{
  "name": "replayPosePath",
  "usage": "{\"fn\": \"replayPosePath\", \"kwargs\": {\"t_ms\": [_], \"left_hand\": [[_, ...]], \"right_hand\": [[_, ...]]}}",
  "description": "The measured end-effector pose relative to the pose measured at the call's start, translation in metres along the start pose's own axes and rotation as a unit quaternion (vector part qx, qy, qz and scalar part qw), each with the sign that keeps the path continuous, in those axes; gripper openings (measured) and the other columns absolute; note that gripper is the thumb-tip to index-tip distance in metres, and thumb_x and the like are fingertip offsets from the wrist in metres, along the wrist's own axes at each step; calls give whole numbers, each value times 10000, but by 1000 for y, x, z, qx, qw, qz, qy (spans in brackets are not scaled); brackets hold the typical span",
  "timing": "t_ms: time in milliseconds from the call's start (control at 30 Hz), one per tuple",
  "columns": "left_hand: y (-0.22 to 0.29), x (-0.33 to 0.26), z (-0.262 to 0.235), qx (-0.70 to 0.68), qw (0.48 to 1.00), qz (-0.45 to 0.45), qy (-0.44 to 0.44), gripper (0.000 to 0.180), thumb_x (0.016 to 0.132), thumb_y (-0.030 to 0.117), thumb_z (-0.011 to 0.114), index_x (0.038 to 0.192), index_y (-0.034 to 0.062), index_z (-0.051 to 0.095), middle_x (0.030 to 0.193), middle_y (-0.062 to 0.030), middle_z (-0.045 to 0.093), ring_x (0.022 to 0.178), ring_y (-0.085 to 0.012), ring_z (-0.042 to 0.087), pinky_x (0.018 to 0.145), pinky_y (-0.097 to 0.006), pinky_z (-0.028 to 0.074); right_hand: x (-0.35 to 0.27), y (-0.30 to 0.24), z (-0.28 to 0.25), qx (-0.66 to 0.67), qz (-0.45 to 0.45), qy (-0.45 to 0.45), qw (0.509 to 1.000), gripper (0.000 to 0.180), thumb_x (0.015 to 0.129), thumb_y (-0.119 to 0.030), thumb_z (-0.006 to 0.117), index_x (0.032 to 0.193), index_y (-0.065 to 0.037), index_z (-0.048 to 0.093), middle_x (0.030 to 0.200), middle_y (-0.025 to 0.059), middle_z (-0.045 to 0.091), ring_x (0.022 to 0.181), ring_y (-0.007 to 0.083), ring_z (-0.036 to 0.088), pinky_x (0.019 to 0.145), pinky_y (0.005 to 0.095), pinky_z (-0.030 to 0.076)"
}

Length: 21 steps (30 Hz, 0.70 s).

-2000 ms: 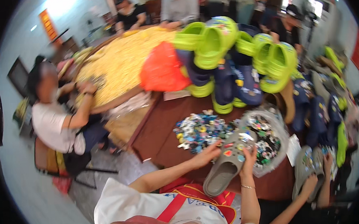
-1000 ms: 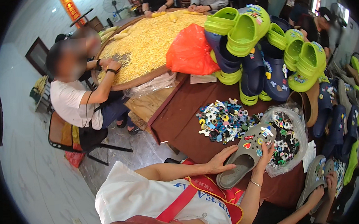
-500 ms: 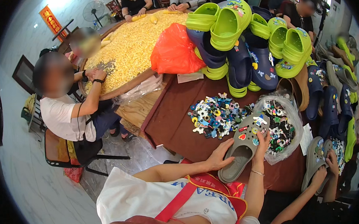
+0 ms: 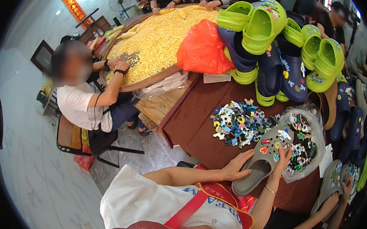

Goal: Attaching decorative charms to the holes of a grey clog shoe.

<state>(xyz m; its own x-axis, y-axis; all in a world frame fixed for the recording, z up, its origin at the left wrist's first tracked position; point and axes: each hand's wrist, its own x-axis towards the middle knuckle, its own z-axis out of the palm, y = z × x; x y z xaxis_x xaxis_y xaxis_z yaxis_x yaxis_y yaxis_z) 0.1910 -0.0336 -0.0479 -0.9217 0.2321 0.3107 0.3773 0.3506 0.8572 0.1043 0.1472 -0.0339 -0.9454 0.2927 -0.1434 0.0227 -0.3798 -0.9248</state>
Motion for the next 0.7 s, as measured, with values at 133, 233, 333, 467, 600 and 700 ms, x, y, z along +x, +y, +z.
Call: {"fn": "replayPosePath", "kwargs": {"t_ms": [133, 233, 333, 467, 600, 700], "left_hand": [[-4, -2, 0, 7, 1000, 26, 15, 733, 804, 189, 624, 1403, -10, 252, 1419, -243, 290, 1299, -389, 311, 1067, -428, 281], [-7, 0, 3, -2, 1000, 17, 9, 728, 805, 199, 622, 1398, -15, 257, 1414, -245, 295, 1290, -392, 321, 1064, -433, 283], [-7, -1, 4, -8, 1000, 13, 17, 723, 810, 212, 616, 1394, -19, 258, 1407, -248, 300, 1277, -391, 333, 1063, -437, 284], [-4, 1, -1, 2, 1000, 13, 12, 719, 811, 213, 615, 1391, -20, 259, 1403, -248, 303, 1267, -390, 344, 1060, -436, 287], [-5, -4, 6, 8, 1000, 22, 18, 720, 812, 216, 614, 1392, -17, 257, 1410, -246, 294, 1269, -388, 343, 1061, -438, 284], [-2, -1, 7, -13, 1000, 10, 6, 713, 815, 214, 610, 1394, -13, 260, 1418, -249, 280, 1281, -392, 327, 1064, -446, 276]], "right_hand": [[7, 9, -8, 26, 31, -30, 999, 662, 835, -211, 637, 1381, -13, 319, 1329, 132, 411, 1129, 221, 484, 930, 328, 410], [-3, -7, 5, -3, 44, 7, 999, 663, 852, -222, 621, 1397, -32, 295, 1314, 141, 424, 1121, 234, 497, 892, 349, 451], [-1, -5, 1, -3, 44, -9, 999, 671, 857, -225, 619, 1400, -22, 282, 1313, 141, 425, 1120, 238, 501, 884, 351, 457], [3, 1, 0, 0, 33, -2, 999, 672, 858, -211, 620, 1403, -15, 278, 1315, 148, 425, 1104, 233, 514, 880, 346, 459], [-2, -3, 2, 14, 41, -5, 999, 674, 857, -207, 624, 1403, -20, 277, 1317, 155, 420, 1095, 234, 518, 877, 341, 458], [-1, -4, -2, 20, 42, 4, 999, 670, 853, -200, 629, 1397, -21, 284, 1306, 152, 429, 1086, 235, 521, 873, 340, 460]]}}
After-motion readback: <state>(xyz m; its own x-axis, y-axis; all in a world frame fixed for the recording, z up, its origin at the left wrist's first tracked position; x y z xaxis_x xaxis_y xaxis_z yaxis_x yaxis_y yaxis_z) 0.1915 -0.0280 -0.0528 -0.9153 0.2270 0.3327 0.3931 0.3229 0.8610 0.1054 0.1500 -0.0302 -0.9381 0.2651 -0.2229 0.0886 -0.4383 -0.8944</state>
